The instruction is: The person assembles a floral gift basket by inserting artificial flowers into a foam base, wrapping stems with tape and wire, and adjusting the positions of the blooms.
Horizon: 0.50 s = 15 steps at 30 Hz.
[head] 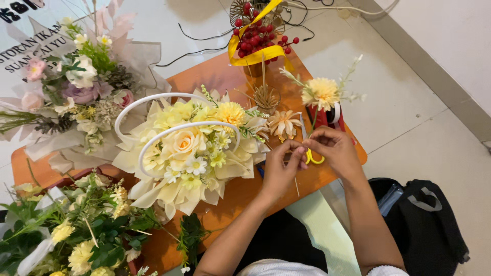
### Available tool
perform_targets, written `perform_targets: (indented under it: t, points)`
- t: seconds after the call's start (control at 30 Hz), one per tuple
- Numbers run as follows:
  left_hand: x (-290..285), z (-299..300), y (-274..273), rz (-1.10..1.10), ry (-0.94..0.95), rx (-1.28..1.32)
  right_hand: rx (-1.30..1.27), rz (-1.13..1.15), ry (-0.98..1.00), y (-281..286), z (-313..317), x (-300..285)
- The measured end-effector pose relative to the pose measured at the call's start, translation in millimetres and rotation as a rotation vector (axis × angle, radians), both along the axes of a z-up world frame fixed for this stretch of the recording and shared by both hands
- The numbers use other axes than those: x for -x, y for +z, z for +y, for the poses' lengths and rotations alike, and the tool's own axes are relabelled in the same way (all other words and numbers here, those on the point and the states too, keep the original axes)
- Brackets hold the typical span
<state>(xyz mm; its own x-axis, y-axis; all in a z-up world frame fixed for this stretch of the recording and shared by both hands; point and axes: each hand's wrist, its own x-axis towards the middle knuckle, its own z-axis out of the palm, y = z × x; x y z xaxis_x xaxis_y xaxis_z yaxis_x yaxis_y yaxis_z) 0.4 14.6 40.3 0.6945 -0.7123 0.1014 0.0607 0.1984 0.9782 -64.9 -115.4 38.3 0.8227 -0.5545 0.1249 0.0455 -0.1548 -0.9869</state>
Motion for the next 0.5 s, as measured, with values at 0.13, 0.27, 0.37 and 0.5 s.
perform_targets:
  t: [0.13, 0.27, 0.37, 0.5]
  points:
    - [4, -6, -26, 0.327, -0.115, 0.057, -0.105, -0.093, 0.115, -8, -10, -1]
    - [4, -2, -20, 0.591, -0.277, 0.12, -0.176, -0.197, 0.34, -14, -23, -2]
    - [1, 1, -19, 0.696, -0.37, 0.147, -0.172, -0.258, 0.415, -12, -24, -4]
    - [-3, 2, -21, 0.709, -0.388, 0.129, -0.13, -0.233, 0.368, -2, -15, -3]
